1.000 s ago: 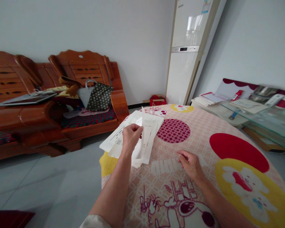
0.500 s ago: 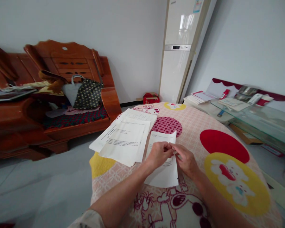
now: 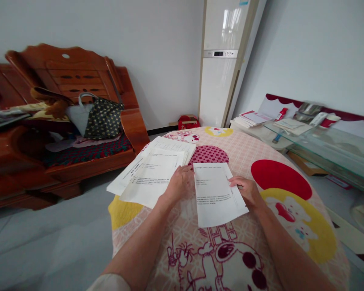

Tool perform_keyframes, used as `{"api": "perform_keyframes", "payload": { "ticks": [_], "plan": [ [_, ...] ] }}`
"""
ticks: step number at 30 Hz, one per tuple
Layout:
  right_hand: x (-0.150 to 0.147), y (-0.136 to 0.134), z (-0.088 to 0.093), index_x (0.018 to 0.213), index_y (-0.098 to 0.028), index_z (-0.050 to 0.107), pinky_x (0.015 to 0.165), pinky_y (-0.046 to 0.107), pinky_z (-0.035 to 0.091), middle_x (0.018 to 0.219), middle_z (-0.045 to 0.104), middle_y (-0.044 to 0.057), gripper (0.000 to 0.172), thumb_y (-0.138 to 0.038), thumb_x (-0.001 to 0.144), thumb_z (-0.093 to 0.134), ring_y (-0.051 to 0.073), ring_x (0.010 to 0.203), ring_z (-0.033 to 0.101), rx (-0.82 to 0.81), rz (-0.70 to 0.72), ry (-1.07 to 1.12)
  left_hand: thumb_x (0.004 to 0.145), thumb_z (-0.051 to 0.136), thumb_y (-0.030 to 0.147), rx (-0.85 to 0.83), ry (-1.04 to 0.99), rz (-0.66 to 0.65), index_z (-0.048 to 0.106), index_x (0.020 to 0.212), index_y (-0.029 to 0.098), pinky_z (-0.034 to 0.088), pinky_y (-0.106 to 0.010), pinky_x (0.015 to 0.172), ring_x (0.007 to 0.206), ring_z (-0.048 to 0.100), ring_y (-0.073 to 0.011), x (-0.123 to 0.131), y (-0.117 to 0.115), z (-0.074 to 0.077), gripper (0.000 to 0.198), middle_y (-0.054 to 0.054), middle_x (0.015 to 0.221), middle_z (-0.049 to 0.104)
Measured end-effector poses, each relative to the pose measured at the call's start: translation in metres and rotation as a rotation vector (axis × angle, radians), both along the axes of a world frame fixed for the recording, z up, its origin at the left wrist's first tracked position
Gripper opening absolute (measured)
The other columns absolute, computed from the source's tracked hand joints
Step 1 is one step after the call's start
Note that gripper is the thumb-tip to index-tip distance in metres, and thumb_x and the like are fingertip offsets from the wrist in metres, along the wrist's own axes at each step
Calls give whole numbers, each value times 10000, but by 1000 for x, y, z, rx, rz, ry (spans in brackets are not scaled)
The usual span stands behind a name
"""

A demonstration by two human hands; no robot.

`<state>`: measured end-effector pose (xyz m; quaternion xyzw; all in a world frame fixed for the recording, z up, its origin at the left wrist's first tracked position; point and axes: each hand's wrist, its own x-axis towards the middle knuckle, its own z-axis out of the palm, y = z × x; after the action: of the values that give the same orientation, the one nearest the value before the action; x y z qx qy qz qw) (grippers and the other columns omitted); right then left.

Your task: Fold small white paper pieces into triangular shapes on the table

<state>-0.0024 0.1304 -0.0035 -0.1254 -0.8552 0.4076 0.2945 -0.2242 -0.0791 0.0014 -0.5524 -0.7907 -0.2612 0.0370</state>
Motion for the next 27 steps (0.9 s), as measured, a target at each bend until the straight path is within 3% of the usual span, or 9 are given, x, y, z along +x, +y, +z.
{"api": "perform_keyframes", "payload": {
  "ticks": [2, 5, 10, 16, 18, 21, 23, 27],
  "plan": [
    [-1, 0, -2, 691, -207, 737, 741, 352, 579, 920, 775, 108, 72, -193, 692, 666, 257, 875, 732, 14, -1, 2, 735, 570, 3, -34, 54, 46, 724, 1186, 211, 302, -565, 1219, 1367, 525, -303, -3, -3, 9, 520, -103, 1417, 620],
    [-3, -1, -3, 705, -212, 747, 783, 368, 580, 917, 781, 100, 79, -196, 695, 670, 257, 878, 735, 43, 4, 12, 757, 604, 53, -93, 76, 127, 664, 1310, 249, 227, -601, 1235, 1443, 430, -319, -6, -7, 19, 590, -85, 1510, 534],
    [-2, 1, -7, 733, -215, 769, 716, 339, 592, 934, 779, 96, 107, -185, 724, 667, 243, 851, 739, 82, 59, -19, 781, 592, 76, -245, -16, 222, 574, 1418, 280, 314, -663, 1162, 1483, 363, -355, -14, -11, 16, 669, -106, 1597, 411],
    [0, 8, -12, 726, -218, 784, 783, 364, 603, 986, 788, 99, 152, -125, 704, 666, 249, 878, 752, 111, 56, -64, 778, 560, 38, -211, -8, 218, 584, 1407, 218, 299, -633, 1188, 1488, 359, -347, -19, -12, 9, 655, -145, 1587, 415],
    [0, 10, -13, 741, -212, 790, 745, 353, 609, 1013, 787, 109, 159, -125, 708, 661, 254, 898, 752, 92, 76, -74, 757, 570, 7, -178, -6, 130, 562, 1422, 176, 287, -579, 1219, 1498, 344, -326, -15, -11, 9, 687, -164, 1590, 405],
    [-1, 11, -15, 741, -215, 791, 714, 342, 611, 1021, 788, 104, 154, -140, 722, 658, 251, 910, 751, 72, 84, -72, 775, 564, -11, -162, -65, -165, 541, 1437, 181, 327, -450, 1227, 1492, 371, -241, -3, -8, 9, 689, -153, 1594, 401],
    [-2, 11, -15, 726, -221, 791, 764, 363, 609, 1002, 792, 96, 145, -153, 723, 663, 248, 906, 752, 71, 61, -58, 805, 631, 58, -206, -127, -320, 531, 1446, 227, 329, -443, 1224, 1490, 375, -232, 3, -8, 9, 670, -133, 1594, 405],
    [-1, 10, -12, 737, -233, 798, 816, 382, 600, 996, 796, 82, 108, -210, 728, 693, 246, 912, 751, 8, 19, -51, 750, 808, 215, -290, -225, -385, 496, 1474, 283, 311, -500, 1218, 1500, 351, -284, 8, -10, 11, 791, -123, 1606, 386]
  ]
}}
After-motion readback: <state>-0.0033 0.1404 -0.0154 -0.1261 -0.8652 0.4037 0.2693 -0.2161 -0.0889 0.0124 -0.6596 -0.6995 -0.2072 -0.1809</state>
